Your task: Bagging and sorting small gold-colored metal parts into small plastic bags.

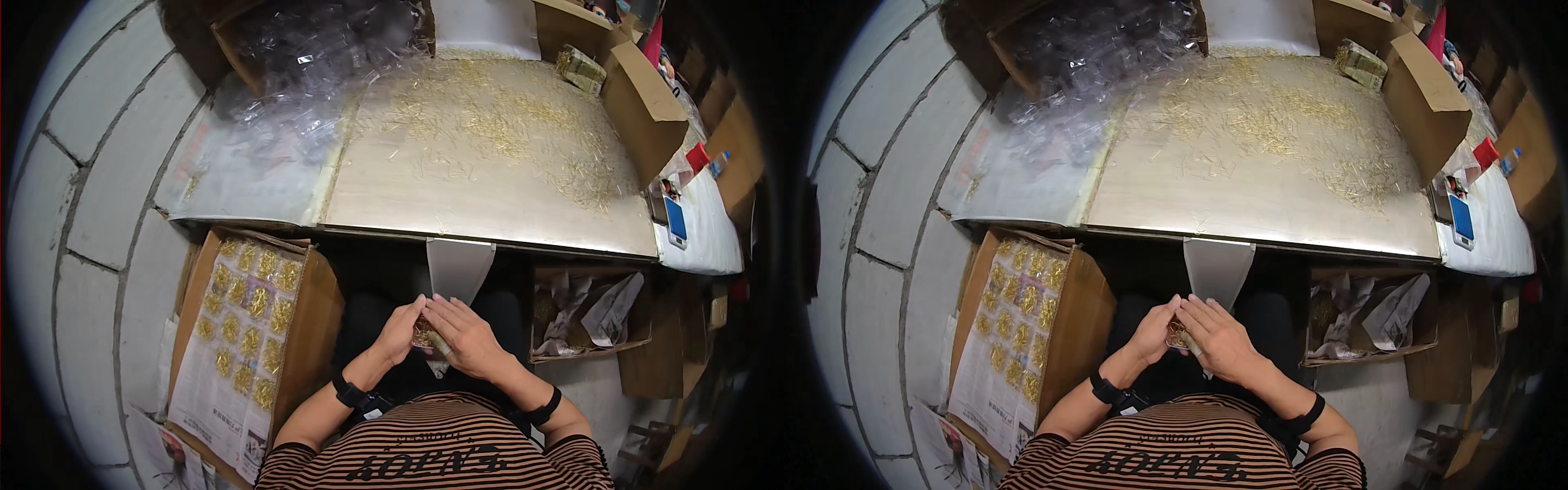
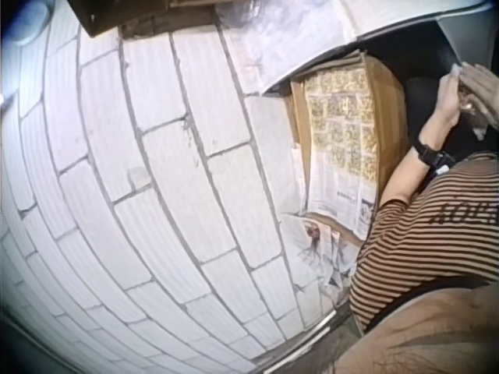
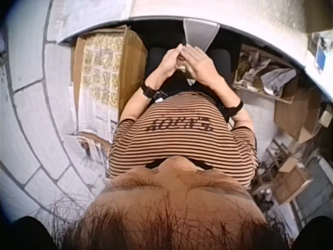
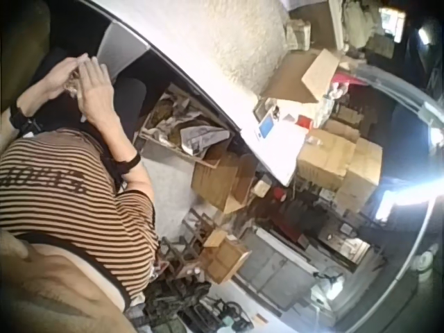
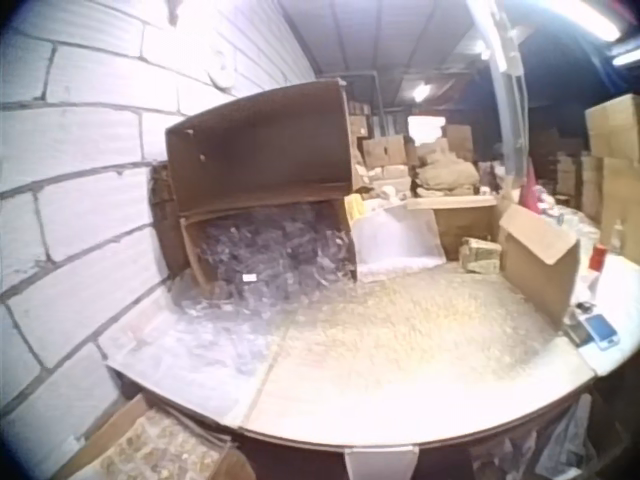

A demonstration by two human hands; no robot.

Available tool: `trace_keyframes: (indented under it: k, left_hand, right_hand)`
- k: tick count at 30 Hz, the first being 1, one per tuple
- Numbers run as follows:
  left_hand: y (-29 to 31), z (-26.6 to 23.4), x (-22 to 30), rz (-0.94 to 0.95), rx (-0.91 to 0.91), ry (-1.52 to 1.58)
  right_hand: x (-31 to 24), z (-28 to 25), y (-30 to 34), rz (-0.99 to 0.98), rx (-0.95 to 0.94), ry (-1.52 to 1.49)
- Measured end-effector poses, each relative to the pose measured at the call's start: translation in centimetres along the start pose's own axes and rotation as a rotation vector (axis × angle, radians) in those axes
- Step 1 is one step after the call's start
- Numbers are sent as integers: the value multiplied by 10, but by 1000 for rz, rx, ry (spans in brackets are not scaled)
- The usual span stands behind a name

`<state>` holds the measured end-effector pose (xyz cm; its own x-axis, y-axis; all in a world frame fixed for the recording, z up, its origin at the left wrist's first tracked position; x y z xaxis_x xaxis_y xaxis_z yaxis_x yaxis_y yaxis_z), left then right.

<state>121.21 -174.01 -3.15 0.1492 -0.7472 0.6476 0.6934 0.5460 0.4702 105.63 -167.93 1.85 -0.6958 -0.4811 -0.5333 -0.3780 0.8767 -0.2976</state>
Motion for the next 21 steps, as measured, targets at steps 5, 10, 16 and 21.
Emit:
trace_keyframes:
  k: [5,10,16,21]
  left_hand:
    - [-6,16,-2,175,124,89]
    - [2,34,12,251,67,88]
    - [4,29,6,229,41,92]
    - [8,31,4,245,4,26]
  right_hand:
    - [-20,-13,-8,-12,-70,254]
    - [-16,-17,-9,-82,51,35]
    - [-15,-23,-7,3,195,40]
    - [-7,-20,-1,-62,247,-56]
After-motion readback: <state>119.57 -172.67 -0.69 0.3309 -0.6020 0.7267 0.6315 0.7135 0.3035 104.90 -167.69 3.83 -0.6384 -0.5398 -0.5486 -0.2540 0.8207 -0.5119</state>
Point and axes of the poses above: each hand's wrist, its own y-axis away from the middle knuckle, its own z-axis out of the palm, x = y × z, the point moved 1 cm from there along -y, towards the middle knuckle, and after that the axes turned 3 degrees about -z, right-handed, at the moved point
